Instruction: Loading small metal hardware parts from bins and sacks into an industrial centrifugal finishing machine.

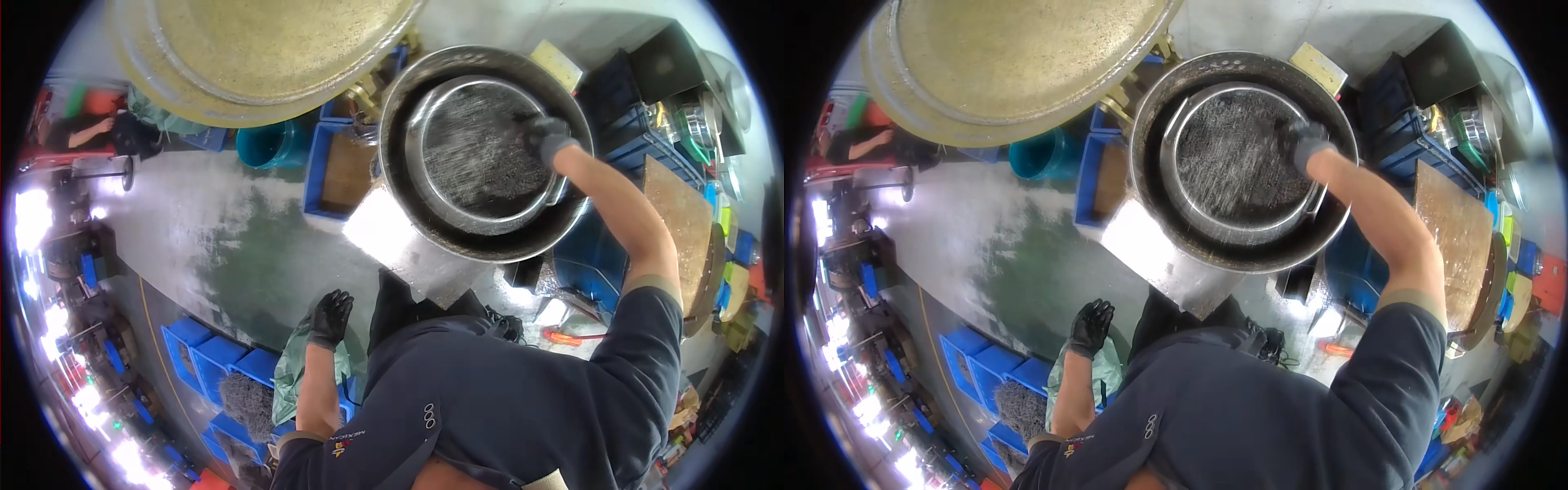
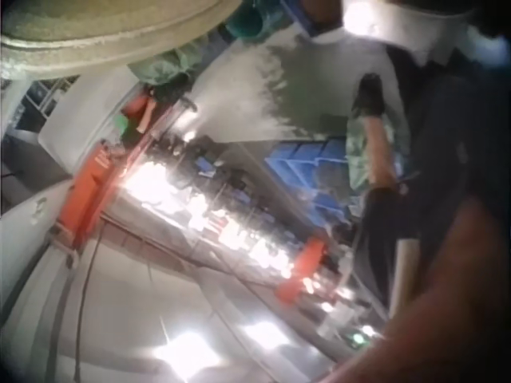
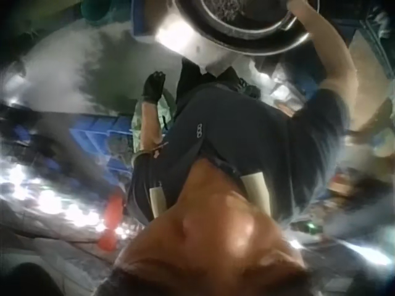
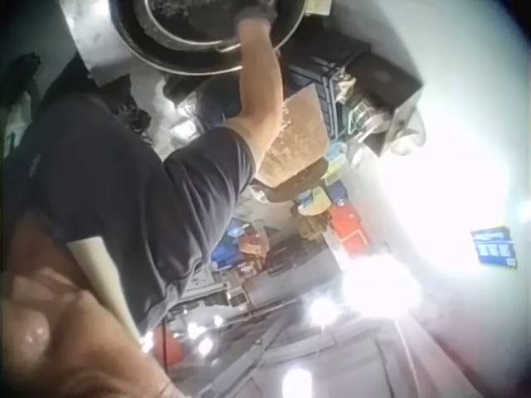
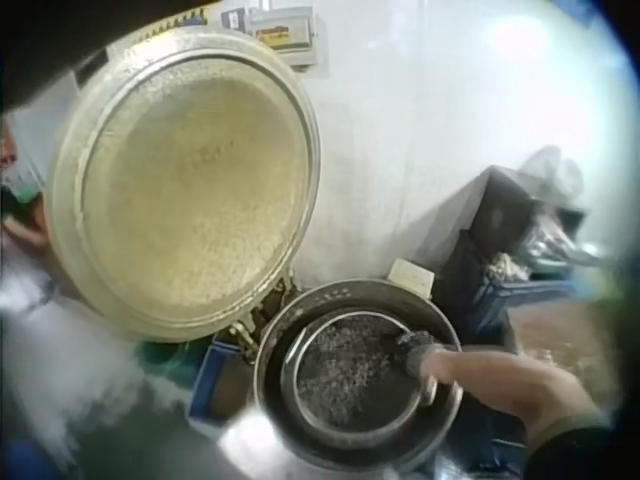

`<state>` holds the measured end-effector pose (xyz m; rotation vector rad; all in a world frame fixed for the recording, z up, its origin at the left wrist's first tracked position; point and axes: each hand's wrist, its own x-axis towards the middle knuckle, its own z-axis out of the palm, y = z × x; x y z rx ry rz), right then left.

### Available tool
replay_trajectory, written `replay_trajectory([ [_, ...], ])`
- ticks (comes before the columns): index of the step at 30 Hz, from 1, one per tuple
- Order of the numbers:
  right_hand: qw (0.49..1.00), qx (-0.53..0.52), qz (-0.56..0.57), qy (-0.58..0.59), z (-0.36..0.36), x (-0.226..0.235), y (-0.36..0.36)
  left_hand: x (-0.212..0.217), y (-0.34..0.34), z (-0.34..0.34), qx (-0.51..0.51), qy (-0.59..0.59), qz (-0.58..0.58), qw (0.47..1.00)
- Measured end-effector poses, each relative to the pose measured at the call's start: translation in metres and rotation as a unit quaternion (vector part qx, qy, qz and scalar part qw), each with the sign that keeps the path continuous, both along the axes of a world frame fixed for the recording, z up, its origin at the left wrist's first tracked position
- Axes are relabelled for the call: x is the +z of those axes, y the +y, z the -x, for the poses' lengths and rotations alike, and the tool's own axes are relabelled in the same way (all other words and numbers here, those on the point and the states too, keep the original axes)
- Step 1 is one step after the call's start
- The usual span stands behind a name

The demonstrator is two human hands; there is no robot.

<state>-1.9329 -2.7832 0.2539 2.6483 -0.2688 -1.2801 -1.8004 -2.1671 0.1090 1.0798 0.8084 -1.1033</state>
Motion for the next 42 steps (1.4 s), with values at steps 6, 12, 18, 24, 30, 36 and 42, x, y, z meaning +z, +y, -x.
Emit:
replay_trajectory([
  [6,0.976,-0.101,-0.183,-0.057,0.056,-0.034,0.081,-0.003,-0.002,-0.008,-0.023,0.02,-0.036,0.999],
  [12,0.974,-0.085,-0.178,-0.114,0.053,-0.036,0.066,-0.021,-0.009,-0.005,-0.034,0.01,-0.017,0.999],
  [18,0.964,-0.215,0.044,-0.152,0.028,-0.028,0.0,-0.02,-0.006,-0.003,-0.073,-0.014,0.026,0.997],
  [24,0.968,-0.07,0.061,-0.235,0.084,-0.072,0.004,-0.031,0.011,0.002,-0.022,0.027,0.014,0.999],
  [30,0.926,-0.25,0.0,-0.284,0.017,-0.062,-0.013,-0.026,0.014,0.009,-0.038,0.029,-0.012,0.999],
  [36,0.967,-0.214,-0.022,-0.137,-0.013,-0.084,0.003,-0.021,0.015,0.007,-0.04,-0.008,-0.004,0.999],
  [42,0.918,-0.287,-0.086,-0.259,0.016,-0.08,0.033,-0.013,0.021,-0.004,-0.044,-0.027,0.038,0.998],
])
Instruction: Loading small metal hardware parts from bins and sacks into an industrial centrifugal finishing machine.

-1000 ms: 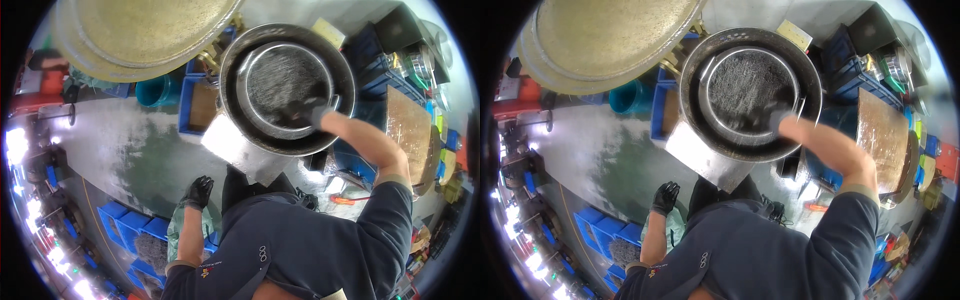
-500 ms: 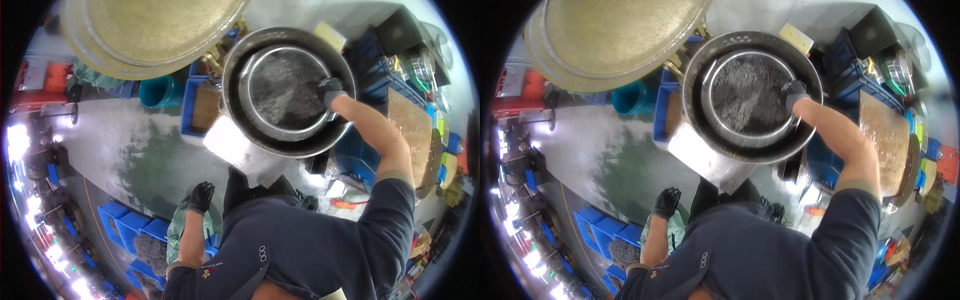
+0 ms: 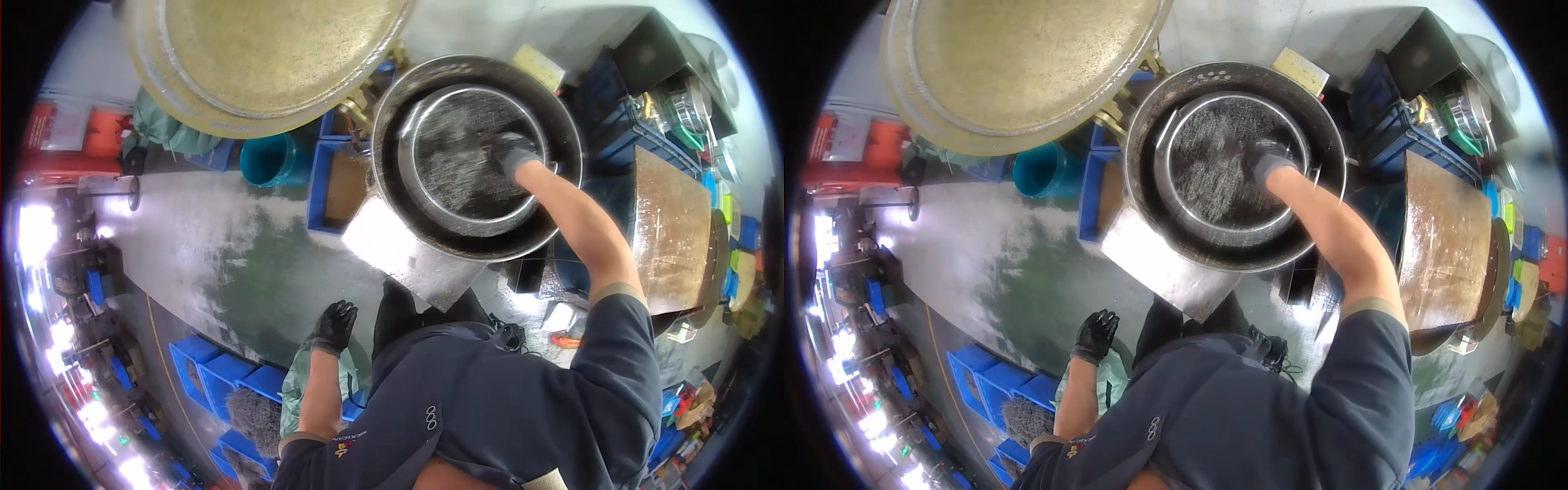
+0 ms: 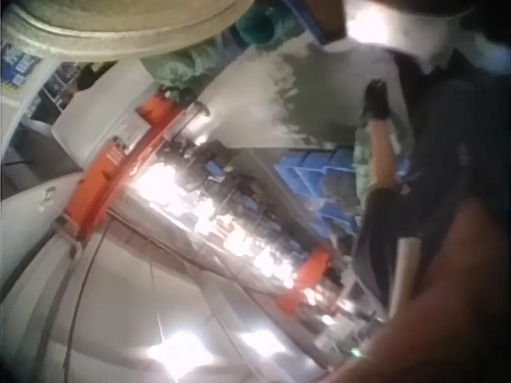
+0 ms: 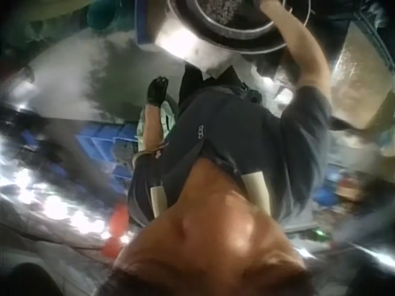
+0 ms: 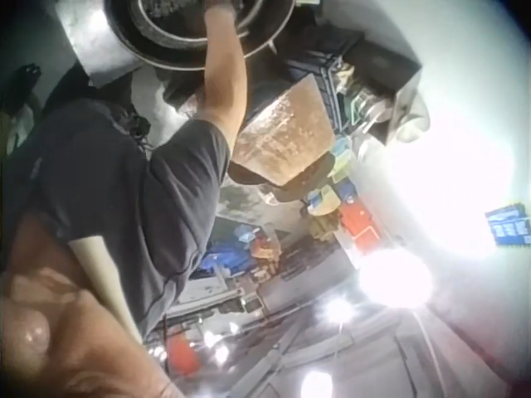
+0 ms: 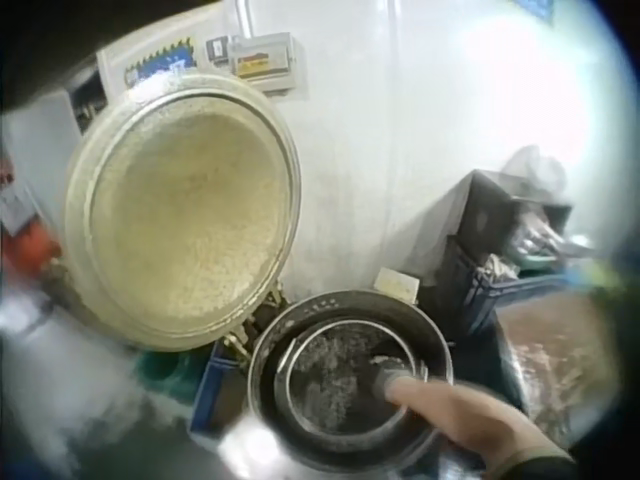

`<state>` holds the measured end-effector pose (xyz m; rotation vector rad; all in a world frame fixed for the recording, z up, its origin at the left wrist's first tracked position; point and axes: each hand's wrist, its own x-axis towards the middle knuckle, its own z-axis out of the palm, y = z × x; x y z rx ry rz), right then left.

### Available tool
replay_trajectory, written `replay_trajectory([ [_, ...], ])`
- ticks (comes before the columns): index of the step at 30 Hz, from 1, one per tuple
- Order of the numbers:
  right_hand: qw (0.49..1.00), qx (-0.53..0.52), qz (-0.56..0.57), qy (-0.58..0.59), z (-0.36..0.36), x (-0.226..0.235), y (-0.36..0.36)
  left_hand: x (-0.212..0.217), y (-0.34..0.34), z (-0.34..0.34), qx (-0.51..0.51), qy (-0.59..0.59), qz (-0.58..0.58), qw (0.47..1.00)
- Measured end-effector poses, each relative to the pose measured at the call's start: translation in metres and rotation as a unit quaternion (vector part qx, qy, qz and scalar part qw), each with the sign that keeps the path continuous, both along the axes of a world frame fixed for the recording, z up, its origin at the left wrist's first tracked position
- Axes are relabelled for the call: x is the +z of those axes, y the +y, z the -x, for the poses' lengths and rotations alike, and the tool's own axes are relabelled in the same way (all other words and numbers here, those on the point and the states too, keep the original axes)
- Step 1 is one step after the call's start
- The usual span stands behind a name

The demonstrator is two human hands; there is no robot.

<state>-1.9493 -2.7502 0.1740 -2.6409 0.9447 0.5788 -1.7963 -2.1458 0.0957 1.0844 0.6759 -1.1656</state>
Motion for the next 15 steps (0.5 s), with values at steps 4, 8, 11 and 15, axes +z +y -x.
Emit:
replay_trajectory([
  [4,0.987,0.105,0.026,0.121,0.039,0.097,0.054,0.01,-0.01,-0.006,-0.001,0.025,-0.046,0.999],
  [8,0.995,-0.011,0.032,-0.089,0.132,0.091,0.105,-0.025,0.005,-0.036,-0.238,-0.024,-0.026,0.971],
  [11,0.951,-0.044,0.158,-0.262,0.186,0.056,0.15,-0.049,-0.019,-0.079,-0.54,-0.159,-0.05,0.825],
  [15,0.781,-0.33,0.129,-0.514,0.219,0.106,0.236,-0.069,-0.082,-0.076,-0.676,-0.137,-0.022,0.724],
])
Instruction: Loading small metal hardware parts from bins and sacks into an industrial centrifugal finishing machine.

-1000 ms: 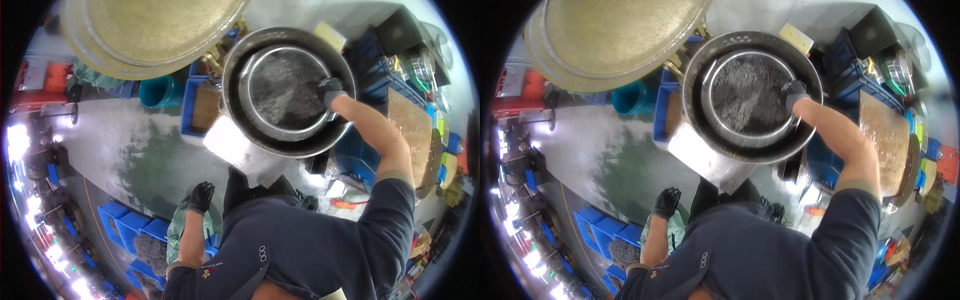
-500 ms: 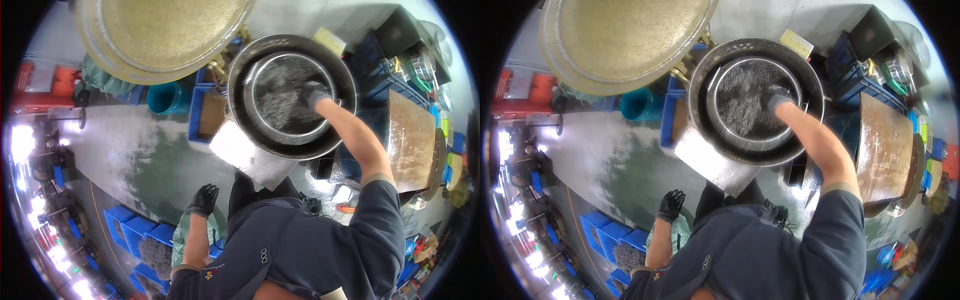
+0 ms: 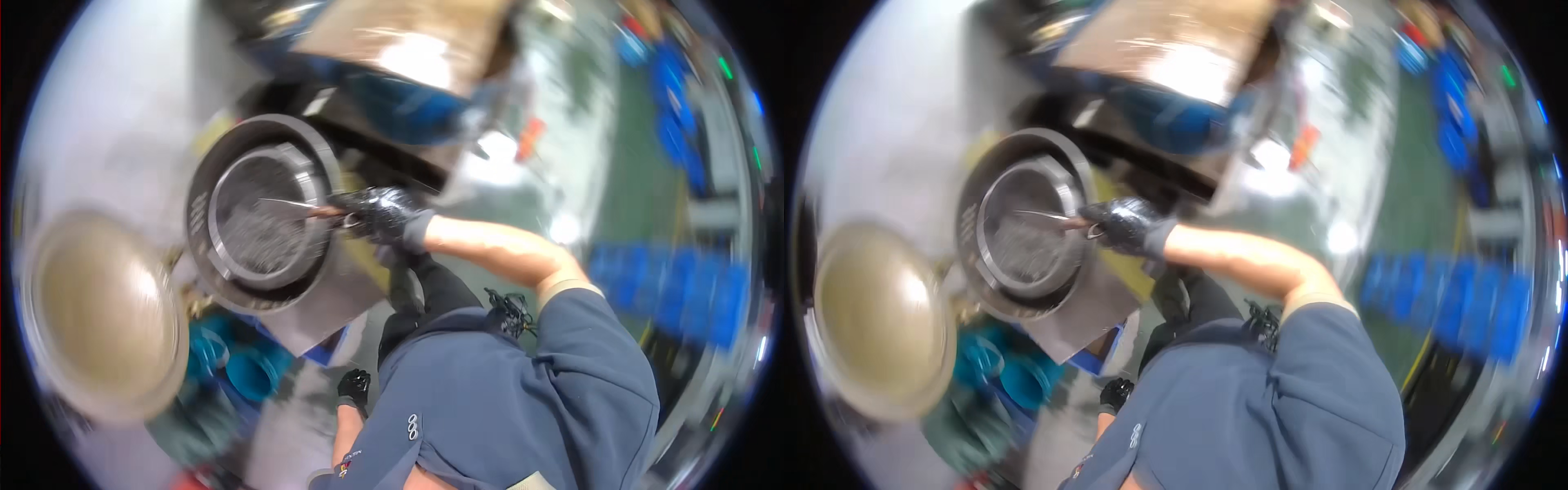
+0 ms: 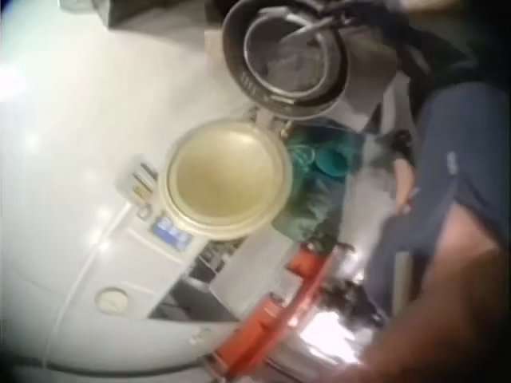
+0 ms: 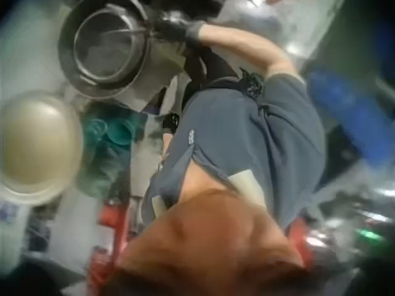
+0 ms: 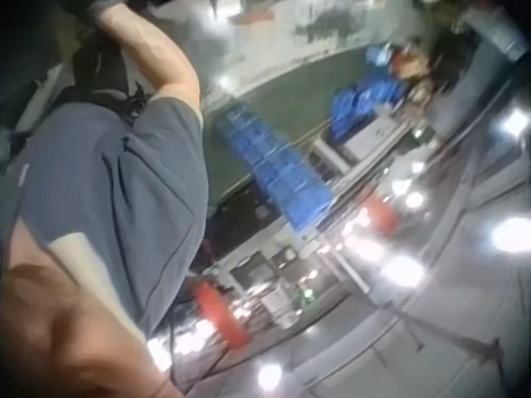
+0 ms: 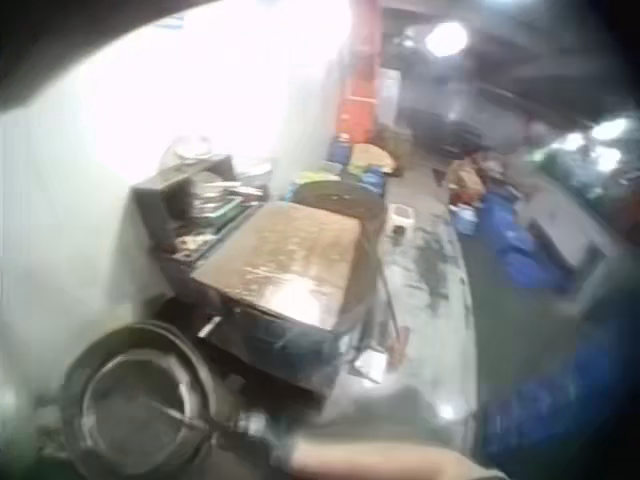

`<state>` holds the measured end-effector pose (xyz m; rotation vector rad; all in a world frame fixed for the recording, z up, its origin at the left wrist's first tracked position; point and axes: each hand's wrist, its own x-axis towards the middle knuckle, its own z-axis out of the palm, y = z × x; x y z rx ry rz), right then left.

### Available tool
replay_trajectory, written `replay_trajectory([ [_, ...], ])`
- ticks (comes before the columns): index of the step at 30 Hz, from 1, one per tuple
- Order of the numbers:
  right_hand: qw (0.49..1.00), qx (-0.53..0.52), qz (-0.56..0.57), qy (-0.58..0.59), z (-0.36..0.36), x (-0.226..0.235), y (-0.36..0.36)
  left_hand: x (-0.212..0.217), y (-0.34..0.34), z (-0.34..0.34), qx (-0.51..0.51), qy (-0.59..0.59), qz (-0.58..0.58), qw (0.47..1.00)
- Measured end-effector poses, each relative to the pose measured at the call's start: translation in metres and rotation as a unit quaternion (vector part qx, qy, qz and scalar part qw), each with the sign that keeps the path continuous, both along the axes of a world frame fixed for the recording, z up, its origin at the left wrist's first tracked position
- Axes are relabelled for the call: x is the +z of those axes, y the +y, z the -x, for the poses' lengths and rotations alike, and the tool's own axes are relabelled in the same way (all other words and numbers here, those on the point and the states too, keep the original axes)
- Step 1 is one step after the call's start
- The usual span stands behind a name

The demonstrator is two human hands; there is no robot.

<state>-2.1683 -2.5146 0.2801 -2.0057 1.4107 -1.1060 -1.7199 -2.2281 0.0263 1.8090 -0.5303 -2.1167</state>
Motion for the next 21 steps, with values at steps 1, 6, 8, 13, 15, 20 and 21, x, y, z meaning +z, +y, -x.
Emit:
replay_trajectory([
  [1,0.982,-0.051,-0.172,-0.065,0.025,0.016,0.035,-0.004,-0.008,0.009,-0.034,0.006,-0.008,0.999],
  [6,0.925,-0.28,-0.258,-0.018,0.119,-0.111,0.256,-0.055,-0.038,0.02,-0.496,-0.06,0.2,0.843],
  [8,0.841,-0.304,-0.352,-0.277,0.159,-0.147,0.351,-0.07,-0.047,0.032,-0.675,-0.079,0.341,0.65],
  [13,0.695,-0.572,-0.34,-0.272,0.192,-0.205,0.613,-0.05,-0.062,0.121,-0.793,-0.098,0.38,0.466],
  [15,0.477,-0.594,-0.34,-0.552,0.187,-0.253,0.717,-0.041,-0.058,0.189,-0.778,-0.112,0.296,0.543],
  [20,0.514,-0.599,-0.441,-0.427,0.209,-0.311,0.879,-0.024,0.014,0.337,-0.689,0.13,0.264,0.663],
  [21,0.513,-0.646,-0.477,-0.303,0.218,-0.316,0.898,-0.028,0.007,0.368,-0.737,-0.02,0.166,0.655],
])
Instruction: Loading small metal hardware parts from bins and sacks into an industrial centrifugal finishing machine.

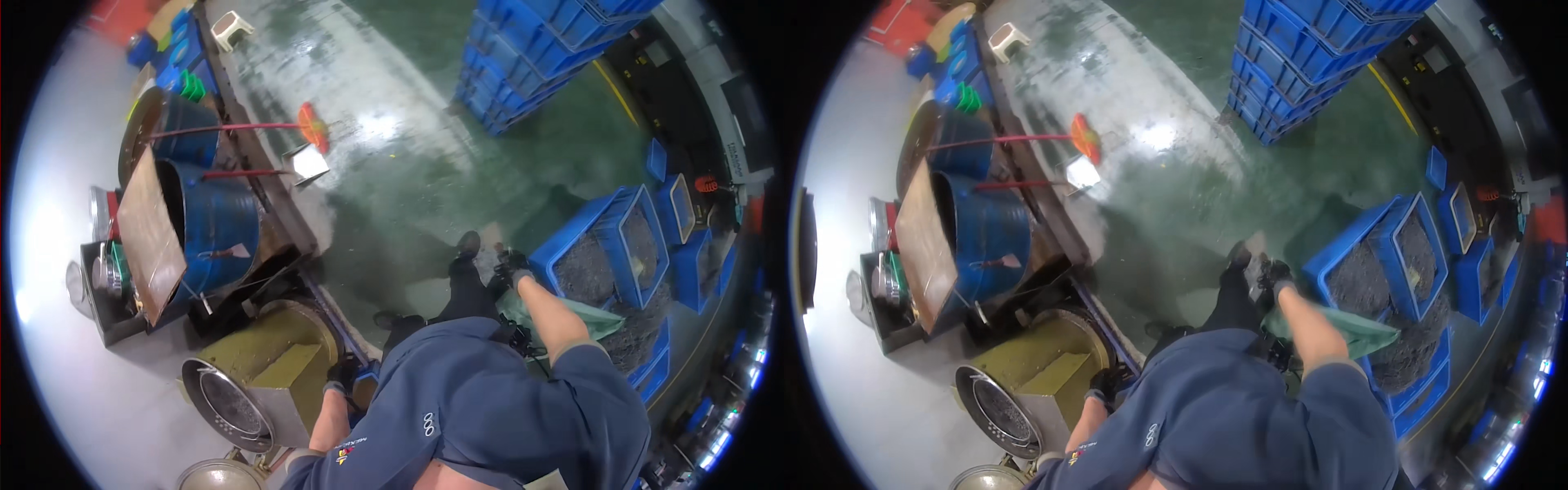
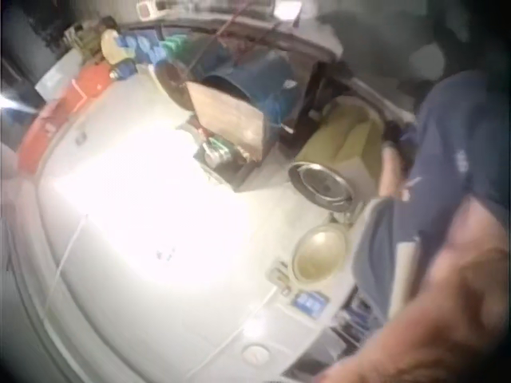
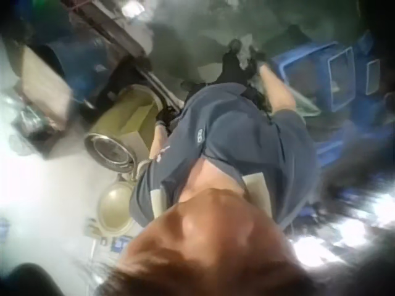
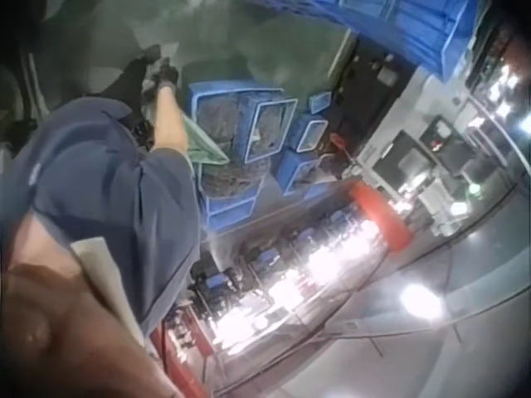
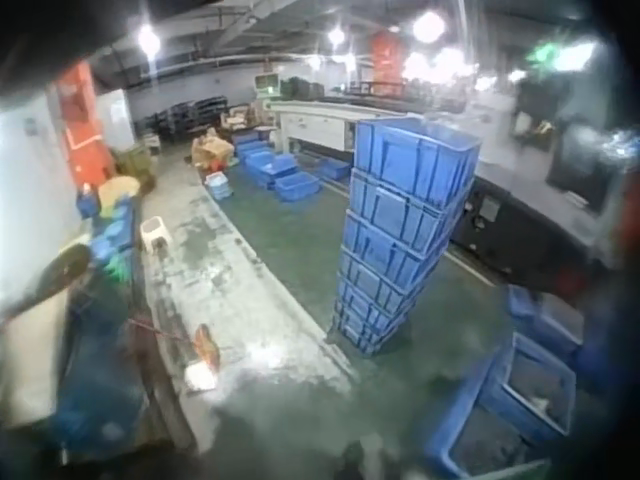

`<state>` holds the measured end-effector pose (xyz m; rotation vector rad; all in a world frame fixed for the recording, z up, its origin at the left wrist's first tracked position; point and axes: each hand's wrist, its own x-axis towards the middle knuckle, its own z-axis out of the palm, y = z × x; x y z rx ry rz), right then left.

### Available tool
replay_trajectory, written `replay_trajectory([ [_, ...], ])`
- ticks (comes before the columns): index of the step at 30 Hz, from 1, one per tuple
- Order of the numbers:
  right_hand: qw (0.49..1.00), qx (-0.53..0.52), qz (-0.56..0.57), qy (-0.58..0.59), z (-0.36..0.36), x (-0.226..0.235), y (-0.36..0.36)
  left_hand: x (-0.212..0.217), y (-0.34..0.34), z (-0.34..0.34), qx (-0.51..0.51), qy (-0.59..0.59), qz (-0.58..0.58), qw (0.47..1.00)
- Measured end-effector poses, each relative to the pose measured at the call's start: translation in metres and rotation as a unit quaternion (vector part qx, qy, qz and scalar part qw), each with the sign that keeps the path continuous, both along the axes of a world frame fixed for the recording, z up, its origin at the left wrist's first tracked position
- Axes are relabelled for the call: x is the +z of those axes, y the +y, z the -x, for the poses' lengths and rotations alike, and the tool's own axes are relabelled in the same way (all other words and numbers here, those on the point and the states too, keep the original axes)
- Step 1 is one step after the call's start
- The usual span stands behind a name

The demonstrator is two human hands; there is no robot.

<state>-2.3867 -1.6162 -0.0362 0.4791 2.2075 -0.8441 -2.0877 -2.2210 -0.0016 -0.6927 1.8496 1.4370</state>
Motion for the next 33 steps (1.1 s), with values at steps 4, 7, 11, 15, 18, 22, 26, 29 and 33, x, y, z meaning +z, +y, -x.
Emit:
replay_trajectory([
  [4,0.969,-0.247,0.027,-0.007,0.054,-0.078,0.18,-0.057,0.108,0.154,-0.07,0.334,0.006,0.94],
  [7,0.996,0.038,-0.077,-0.025,0.19,-0.006,0.099,-0.065,0.078,0.272,0.169,-0.07,-0.099,0.978],
  [11,0.992,0.016,-0.121,-0.005,0.272,-0.036,0.153,0.037,0.233,0.512,0.383,-0.079,-0.099,0.915],
  [15,0.99,0.052,-0.127,0.025,0.402,-0.033,0.138,-0.018,0.248,0.653,0.346,-0.121,-0.095,0.925],
  [18,0.983,0.068,-0.148,0.083,0.501,-0.054,0.118,-0.112,0.244,0.759,0.271,-0.142,-0.06,0.95],
  [22,0.973,0.07,-0.178,0.127,0.623,-0.151,0.09,-0.281,0.243,0.88,-0.105,-0.03,0.008,0.994],
  [26,0.969,0.076,-0.209,0.109,0.75,-0.309,0.099,-0.368,0.332,1.031,-0.206,0.049,0.097,0.972],
  [29,0.937,0.161,-0.246,0.19,0.851,-0.434,0.089,-0.512,0.36,1.113,-0.441,0.104,0.178,0.874],
  [33,0.889,0.229,-0.308,0.25,0.927,-0.57,0.089,-0.645,0.422,1.196,-0.446,0.12,0.197,0.865],
])
